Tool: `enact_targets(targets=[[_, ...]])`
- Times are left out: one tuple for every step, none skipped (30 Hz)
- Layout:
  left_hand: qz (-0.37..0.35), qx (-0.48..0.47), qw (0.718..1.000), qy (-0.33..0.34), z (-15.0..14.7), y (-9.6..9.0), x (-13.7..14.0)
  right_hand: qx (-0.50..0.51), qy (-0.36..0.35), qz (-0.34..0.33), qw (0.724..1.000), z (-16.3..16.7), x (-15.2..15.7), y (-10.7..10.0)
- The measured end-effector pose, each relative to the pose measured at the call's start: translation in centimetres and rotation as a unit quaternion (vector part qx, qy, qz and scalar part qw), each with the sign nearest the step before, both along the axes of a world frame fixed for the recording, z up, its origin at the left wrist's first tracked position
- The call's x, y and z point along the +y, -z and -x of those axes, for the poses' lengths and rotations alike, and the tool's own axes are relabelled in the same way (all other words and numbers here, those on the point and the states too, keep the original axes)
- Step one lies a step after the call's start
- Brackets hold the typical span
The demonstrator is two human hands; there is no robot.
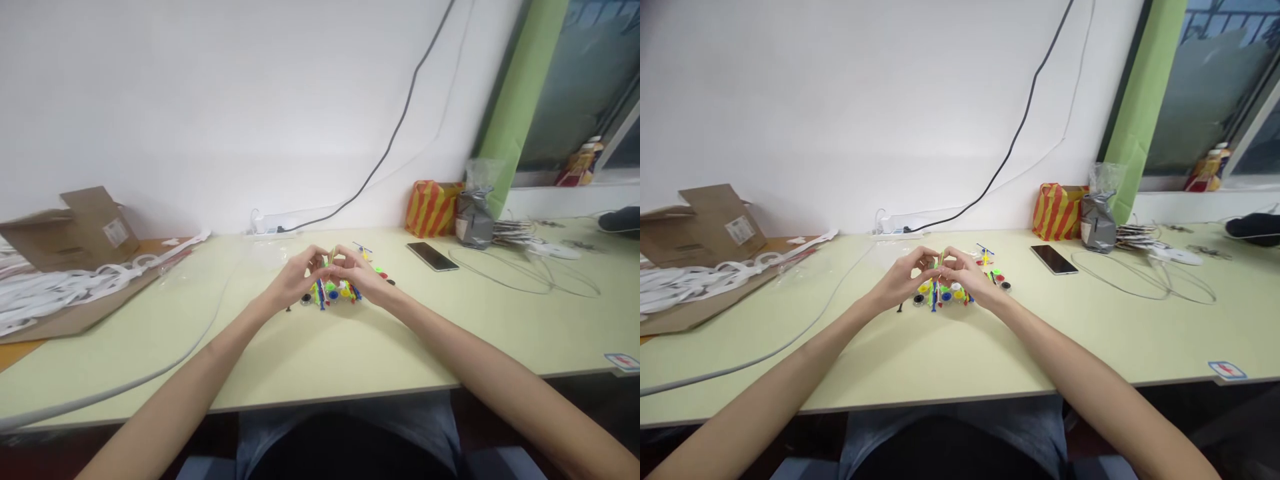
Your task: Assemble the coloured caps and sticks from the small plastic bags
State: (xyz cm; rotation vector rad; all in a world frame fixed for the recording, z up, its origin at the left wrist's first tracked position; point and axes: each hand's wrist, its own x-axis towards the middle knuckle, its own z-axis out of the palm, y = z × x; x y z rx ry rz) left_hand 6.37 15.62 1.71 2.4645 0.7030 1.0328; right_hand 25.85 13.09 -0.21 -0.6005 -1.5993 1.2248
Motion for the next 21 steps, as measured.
enact_targets(targets=[[0.011, -0.013, 1.000, 0.011, -0.1, 0.0, -0.1, 0.006, -0.006, -0.003, 1.000, -0.1, 0.0, 0.0], [0.021, -0.024, 0.999, 0.021, -0.3, 0.0, -0.1, 0.013, -0.014, -0.004, 1.000, -0.2, 0.0, 0.0], [0.029, -0.029, 0.999, 0.031, -0.4, 0.0, -0.2, 0.020, -0.023, -0.004, 1.000, -0.3, 0.0, -0.1], [0.033, -0.029, 0.998, 0.040, -0.5, 0.1, -0.3, 0.026, -0.031, 0.000, 0.999, -0.3, 0.1, -0.2], [0.031, -0.027, 0.998, 0.042, -0.5, 0.2, -0.3, 0.034, -0.036, 0.006, 0.999, -0.4, 0.1, -0.3], [0.019, -0.020, 0.999, 0.037, -0.5, 0.3, -0.3, 0.041, -0.042, 0.015, 0.998, -0.5, 0.1, -0.3], [-0.003, -0.009, 1.000, 0.025, -0.5, 0.4, -0.4, 0.047, -0.049, 0.025, 0.997, -0.5, 0.2, -0.4], [-0.033, 0.005, 0.999, 0.008, -0.4, 0.5, -0.4, 0.054, -0.056, 0.033, 0.996, -0.6, 0.2, -0.5], [-0.069, 0.018, 0.997, -0.010, -0.4, 0.5, -0.3, 0.061, -0.062, 0.040, 0.995, -0.6, 0.2, -0.6], [-0.105, 0.030, 0.994, -0.026, -0.3, 0.5, -0.2, 0.068, -0.064, 0.045, 0.995, -0.7, 0.2, -0.6], [-0.133, 0.042, 0.990, -0.037, -0.1, 0.5, 0.0, 0.074, -0.058, 0.049, 0.994, -0.7, 0.2, -0.7], [-0.151, 0.049, 0.986, -0.047, 0.1, 0.5, 0.3, 0.077, -0.044, 0.052, 0.995, -0.8, 0.3, -0.7], [-0.161, 0.050, 0.984, -0.060, 0.3, 0.4, 0.7, 0.078, -0.021, 0.055, 0.995, -0.8, 0.4, -0.7], [-0.162, 0.047, 0.983, -0.074, 0.7, 0.4, 1.2, 0.075, 0.007, 0.058, 0.995, -0.9, 0.5, -0.6], [-0.160, 0.037, 0.982, -0.093, 1.2, 0.4, 1.8, 0.070, 0.036, 0.061, 0.995, -1.0, 0.6, -0.4], [-0.152, 0.026, 0.982, -0.112, 1.8, 0.4, 2.5, 0.065, 0.064, 0.064, 0.994, -1.1, 0.7, -0.3], [-0.141, 0.012, 0.981, -0.131, 2.5, 0.5, 3.2, 0.061, 0.087, 0.068, 0.992, -1.2, 0.9, -0.1], [-0.123, 0.004, 0.981, -0.148, 3.3, 0.7, 3.9, 0.060, 0.107, 0.073, 0.990, -1.2, 1.0, 0.0], [-0.104, 0.008, 0.981, -0.164, 4.0, 0.9, 4.6, 0.062, 0.123, 0.078, 0.987, -1.3, 1.2, 0.2], [-0.084, 0.015, 0.980, -0.180, 4.7, 1.1, 5.3, 0.065, 0.136, 0.083, 0.985, -1.4, 1.3, 0.3], [-0.067, 0.028, 0.978, -0.198, 5.3, 1.4, 5.8, 0.068, 0.146, 0.086, 0.983, -1.5, 1.4, 0.3]])
